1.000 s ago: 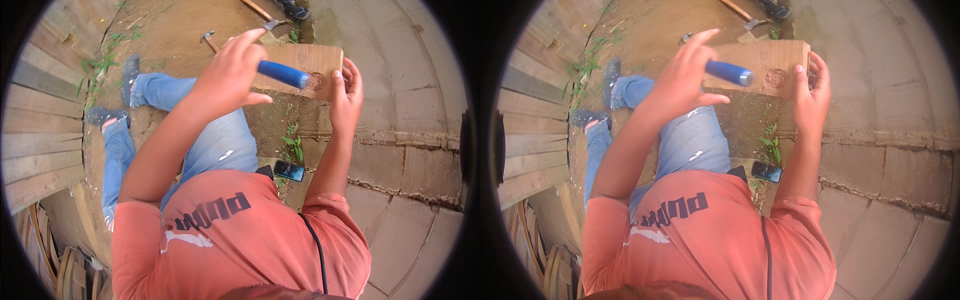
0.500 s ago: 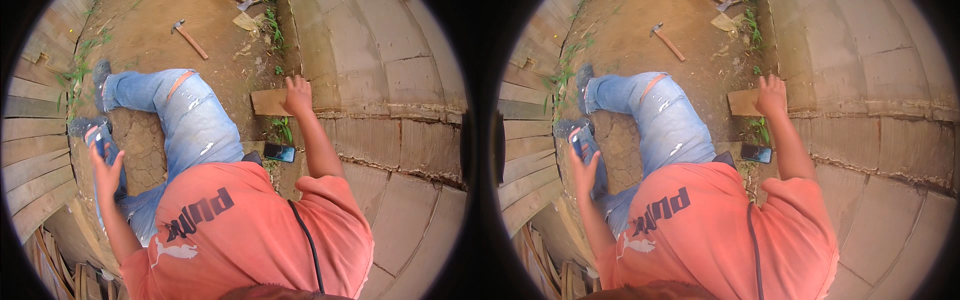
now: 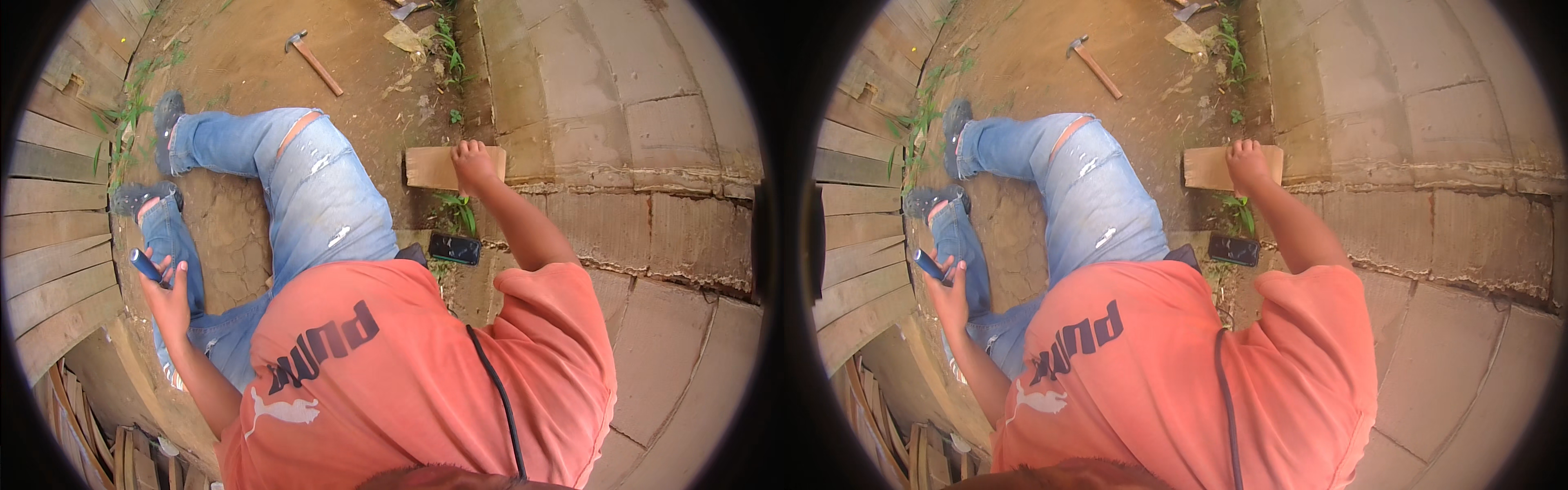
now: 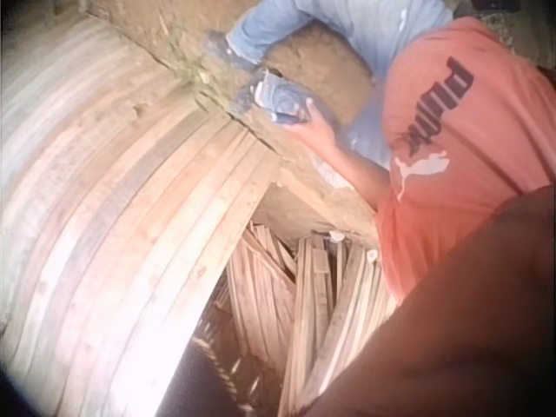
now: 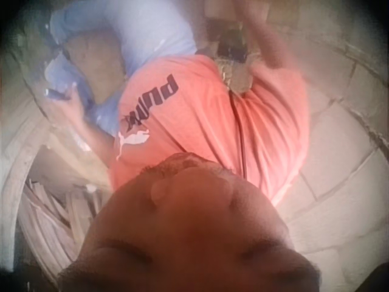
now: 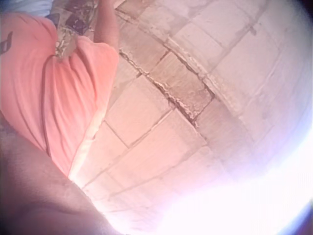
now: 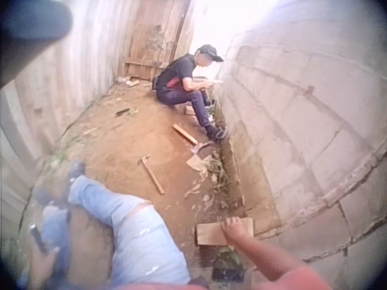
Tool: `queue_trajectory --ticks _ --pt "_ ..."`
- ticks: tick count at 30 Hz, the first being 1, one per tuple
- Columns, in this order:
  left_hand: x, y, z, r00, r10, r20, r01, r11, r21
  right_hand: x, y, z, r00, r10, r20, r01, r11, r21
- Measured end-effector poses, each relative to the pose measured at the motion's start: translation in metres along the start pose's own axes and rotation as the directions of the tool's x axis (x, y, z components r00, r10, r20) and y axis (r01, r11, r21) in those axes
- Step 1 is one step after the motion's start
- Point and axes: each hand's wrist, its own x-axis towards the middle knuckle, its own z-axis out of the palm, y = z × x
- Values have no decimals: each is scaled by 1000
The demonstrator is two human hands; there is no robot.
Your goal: The person sits on the ground and uses a hammer to drive a nail into a small piece of wood. They repeatedly strike the nail, reposition the wood, and eventually stand up to move the wood and a rock.
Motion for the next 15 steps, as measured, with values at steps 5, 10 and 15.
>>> queue_trajectory --ticks 5,10,15 --pt "1 -8 1 1000 -7 10 8 997 -72 -3 -10 17 998 57 8 -57 998 -3" --pt "-4 -6 0 1000 9 10 -8 997 -73 -26 -54 14 976 -49 -211 63 996 63" --pt "-15 -3 -5 1000 1 -17 -2 997 -82 -72 -122 45 932 -323 166 274 925 264"
